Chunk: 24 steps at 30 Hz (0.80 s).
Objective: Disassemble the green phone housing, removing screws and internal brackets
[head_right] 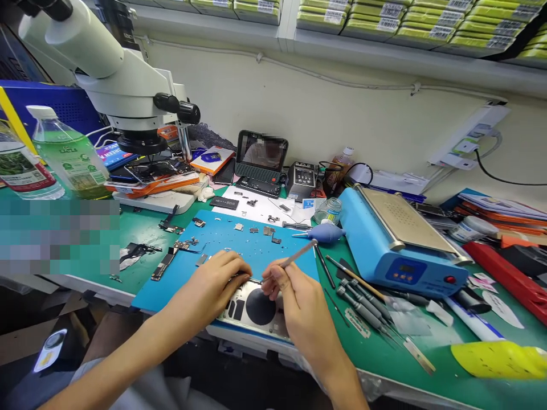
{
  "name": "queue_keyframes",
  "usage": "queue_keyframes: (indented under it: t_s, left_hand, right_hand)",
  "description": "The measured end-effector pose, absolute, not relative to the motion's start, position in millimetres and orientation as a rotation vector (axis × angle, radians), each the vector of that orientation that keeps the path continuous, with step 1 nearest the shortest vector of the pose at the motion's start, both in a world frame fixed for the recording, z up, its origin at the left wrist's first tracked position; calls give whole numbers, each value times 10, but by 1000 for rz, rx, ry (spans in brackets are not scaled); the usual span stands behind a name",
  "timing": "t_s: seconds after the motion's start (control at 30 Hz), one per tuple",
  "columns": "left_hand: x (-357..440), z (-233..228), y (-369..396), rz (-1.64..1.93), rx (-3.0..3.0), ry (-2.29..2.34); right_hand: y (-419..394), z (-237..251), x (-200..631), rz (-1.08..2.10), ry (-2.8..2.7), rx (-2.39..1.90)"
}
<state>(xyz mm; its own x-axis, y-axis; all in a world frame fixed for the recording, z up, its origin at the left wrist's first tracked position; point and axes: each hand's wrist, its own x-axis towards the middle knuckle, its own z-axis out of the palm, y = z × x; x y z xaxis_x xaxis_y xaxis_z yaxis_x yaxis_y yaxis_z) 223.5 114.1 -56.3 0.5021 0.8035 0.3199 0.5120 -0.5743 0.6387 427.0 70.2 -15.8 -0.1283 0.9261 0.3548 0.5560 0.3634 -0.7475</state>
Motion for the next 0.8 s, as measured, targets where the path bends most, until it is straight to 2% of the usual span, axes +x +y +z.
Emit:
queue_keyframes:
  t_s: [0.23,0.8]
  left_hand:
    - [2250,-598,1121,786,2323,1114]
    - [2256,-563,1110,759,2388,1179]
  right_hand:
    - [813,-249,4153,755,-1698,-1380]
    - [919,-309,4165,889,-1618,-1444]
